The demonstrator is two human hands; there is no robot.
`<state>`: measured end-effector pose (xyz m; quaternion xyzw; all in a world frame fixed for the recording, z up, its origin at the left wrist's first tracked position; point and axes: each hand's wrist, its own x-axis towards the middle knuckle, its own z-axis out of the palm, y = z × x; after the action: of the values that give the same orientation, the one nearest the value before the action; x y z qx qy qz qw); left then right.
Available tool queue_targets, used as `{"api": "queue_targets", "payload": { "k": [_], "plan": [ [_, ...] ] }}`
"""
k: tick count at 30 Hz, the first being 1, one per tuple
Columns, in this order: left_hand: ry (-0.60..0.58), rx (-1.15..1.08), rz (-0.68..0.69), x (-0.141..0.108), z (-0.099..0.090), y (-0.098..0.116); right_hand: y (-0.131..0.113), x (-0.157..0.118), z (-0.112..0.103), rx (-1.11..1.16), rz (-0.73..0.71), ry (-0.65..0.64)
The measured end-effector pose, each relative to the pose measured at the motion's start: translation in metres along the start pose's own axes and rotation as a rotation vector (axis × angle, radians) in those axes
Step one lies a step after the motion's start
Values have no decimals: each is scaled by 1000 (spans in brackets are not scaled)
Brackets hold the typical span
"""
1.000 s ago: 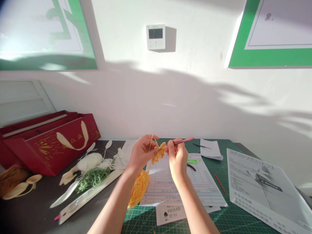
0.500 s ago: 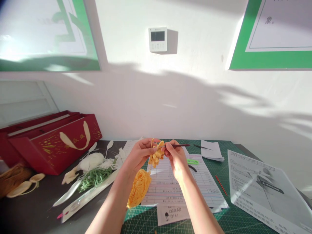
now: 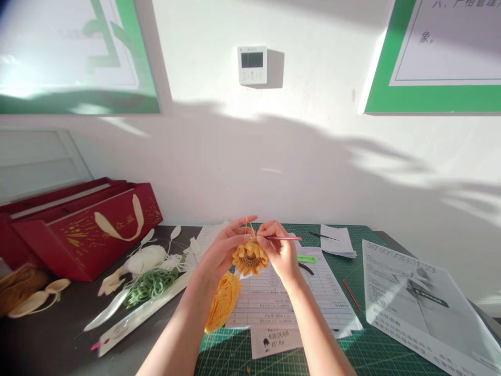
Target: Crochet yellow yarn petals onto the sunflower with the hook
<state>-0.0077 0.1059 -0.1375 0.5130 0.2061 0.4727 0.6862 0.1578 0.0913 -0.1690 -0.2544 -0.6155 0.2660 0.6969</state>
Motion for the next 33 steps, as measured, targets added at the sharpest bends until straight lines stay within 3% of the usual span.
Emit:
{"api": "queue_targets", "payload": {
  "k": [6, 11, 21, 25, 33],
  "plan": [
    [86, 23, 40, -3, 8, 4, 5, -3, 7, 59, 30, 131],
    [53, -21, 36, -3, 8, 4, 4, -6, 13, 96, 51, 182],
    [33, -174, -35, 0, 10, -6, 4, -19, 27, 115, -40, 383],
    [13, -224, -52, 3, 11, -15, 5, -16, 29, 244, 16, 390],
    [-7, -193, 84, 3, 15, -10, 10, -10, 25, 410, 130, 357]
  ]
}}
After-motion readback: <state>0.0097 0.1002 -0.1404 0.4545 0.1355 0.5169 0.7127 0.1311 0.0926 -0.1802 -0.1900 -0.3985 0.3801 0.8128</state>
